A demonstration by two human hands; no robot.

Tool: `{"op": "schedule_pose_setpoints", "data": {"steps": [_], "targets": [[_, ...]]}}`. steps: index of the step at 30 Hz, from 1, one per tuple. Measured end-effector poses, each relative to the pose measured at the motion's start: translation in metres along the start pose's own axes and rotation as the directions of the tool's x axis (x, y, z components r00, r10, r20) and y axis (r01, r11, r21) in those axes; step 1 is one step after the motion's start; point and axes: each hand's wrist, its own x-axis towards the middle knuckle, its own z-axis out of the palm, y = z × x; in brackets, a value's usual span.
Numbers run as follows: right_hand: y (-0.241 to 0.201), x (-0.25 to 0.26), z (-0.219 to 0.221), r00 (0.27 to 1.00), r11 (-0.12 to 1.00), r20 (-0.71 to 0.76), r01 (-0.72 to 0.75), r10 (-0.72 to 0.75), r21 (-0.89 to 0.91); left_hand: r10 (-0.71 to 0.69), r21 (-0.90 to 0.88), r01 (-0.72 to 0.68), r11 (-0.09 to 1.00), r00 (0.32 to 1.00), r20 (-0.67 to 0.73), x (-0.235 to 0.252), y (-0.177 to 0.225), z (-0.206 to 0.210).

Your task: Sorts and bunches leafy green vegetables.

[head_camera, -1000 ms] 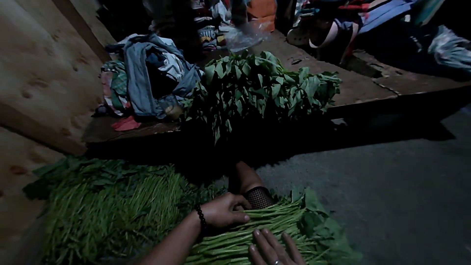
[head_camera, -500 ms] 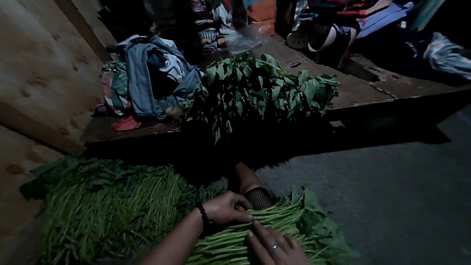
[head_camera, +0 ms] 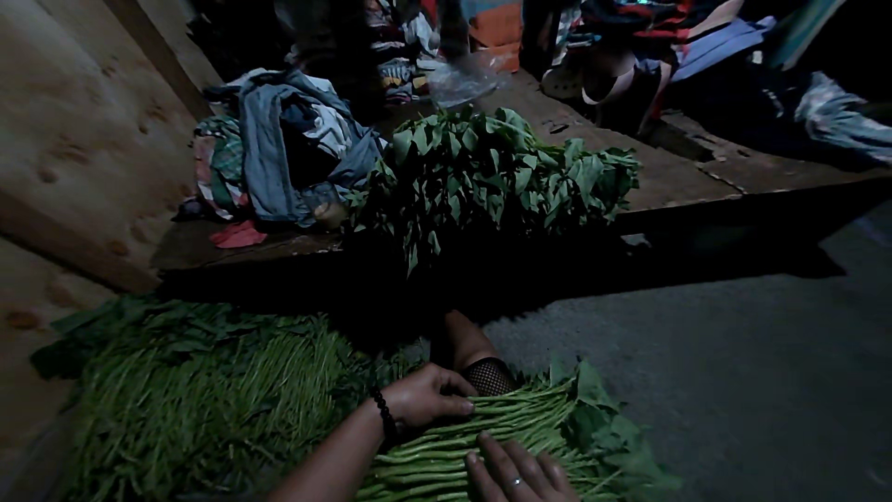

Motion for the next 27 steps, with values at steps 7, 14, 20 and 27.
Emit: {"op": "schedule_pose_setpoints", "data": {"steps": [7,14,20,27], "targets": [[0.001,0.005,-0.004,0.999,0.998,0.034,-0.029,0.027,0.056,0.059,0.259,-0.082,0.963,0.994,0.094,-0.001,0.004,-0.001],[0.002,0.005,-0.005,0.999,1.0,0.052,-0.006,0.005,0.007,0.085,0.291,-0.101,0.951,0.994,0.069,-0.003,0.012,-0.004],[0.0,0.012,-0.012,0.996,0.998,0.087,-0.038,0.033,0.047,0.07,0.26,-0.087,0.962,0.995,0.076,0.0,0.007,-0.003],[-0.004,0.013,-0.012,0.993,0.995,0.096,-0.069,0.063,0.069,0.071,0.256,-0.087,0.963,0.995,0.068,-0.001,0.007,-0.003]]}}
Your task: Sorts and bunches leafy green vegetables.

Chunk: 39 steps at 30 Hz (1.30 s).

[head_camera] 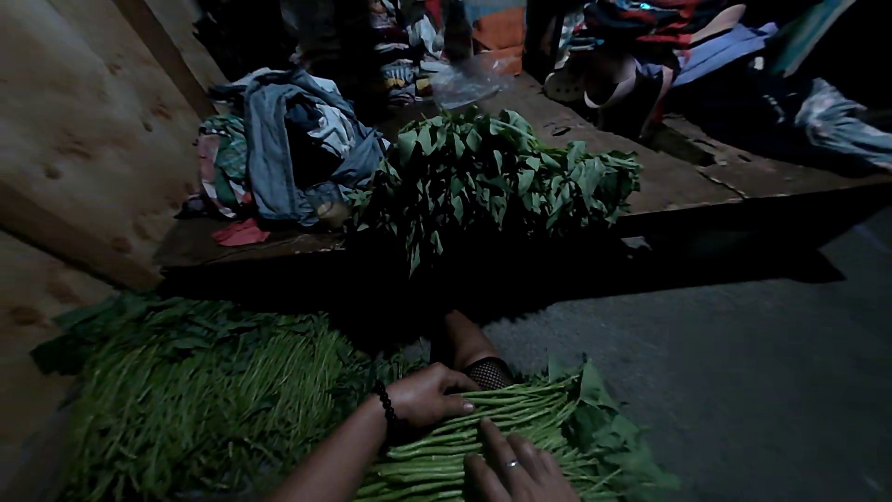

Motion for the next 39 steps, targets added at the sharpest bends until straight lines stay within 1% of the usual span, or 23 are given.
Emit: {"op": "schedule_pose_setpoints", "data": {"steps": [4,7,9,12,16,18,20,23,26,30,33,39], "targets": [[0.0,-0.001,0.003,1.0,1.0,-0.025,0.0,0.0,-0.01,0.012,-0.01,-0.012,1.0,1.0,0.001,0.001,-0.002,0.001],[0.001,0.002,0.004,0.997,0.999,-0.076,0.012,-0.015,-0.032,0.026,-0.009,-0.027,1.0,1.0,-0.017,0.002,-0.005,0.003],[0.004,0.004,0.009,0.993,0.999,-0.115,0.013,-0.017,-0.037,0.05,0.021,-0.05,0.999,0.999,0.001,0.002,-0.007,0.004],[0.004,0.006,0.011,0.996,1.0,-0.092,-0.004,0.004,-0.008,0.055,0.058,-0.056,0.997,0.998,0.019,0.002,-0.008,0.006],[0.004,0.006,0.01,0.997,1.0,-0.083,-0.001,0.0,-0.017,0.021,-0.022,-0.021,1.0,0.999,-0.028,0.001,-0.005,0.005],[0.003,0.005,0.009,0.997,1.0,-0.071,-0.003,0.001,-0.03,0.007,-0.067,-0.009,0.998,1.0,-0.024,0.001,-0.001,0.004],[0.003,0.004,0.009,0.997,0.999,-0.079,-0.002,-0.003,-0.053,0.003,-0.072,-0.005,0.997,1.0,-0.022,0.002,0.0,0.004],[0.004,0.004,0.013,0.993,0.998,-0.116,0.004,-0.012,-0.069,-0.001,-0.037,0.0,0.999,1.0,-0.023,0.002,0.001,0.004],[0.005,0.007,0.01,0.997,1.0,-0.075,0.002,-0.004,-0.023,0.003,0.022,-0.003,1.0,1.0,-0.012,0.003,0.0,0.006],[0.004,0.008,0.005,0.999,0.997,-0.041,0.021,-0.024,-0.075,0.006,0.029,-0.005,1.0,0.999,-0.039,0.003,-0.001,0.008],[0.003,0.002,0.006,0.996,0.993,-0.083,0.035,-0.044,-0.11,0.019,0.053,-0.016,0.998,0.997,-0.069,0.001,0.005,0.005],[0.003,-0.002,0.013,0.99,0.993,-0.129,0.035,-0.05,-0.115,0.022,0.099,-0.017,0.995,0.998,-0.054,0.004,0.007,0.006]]}}
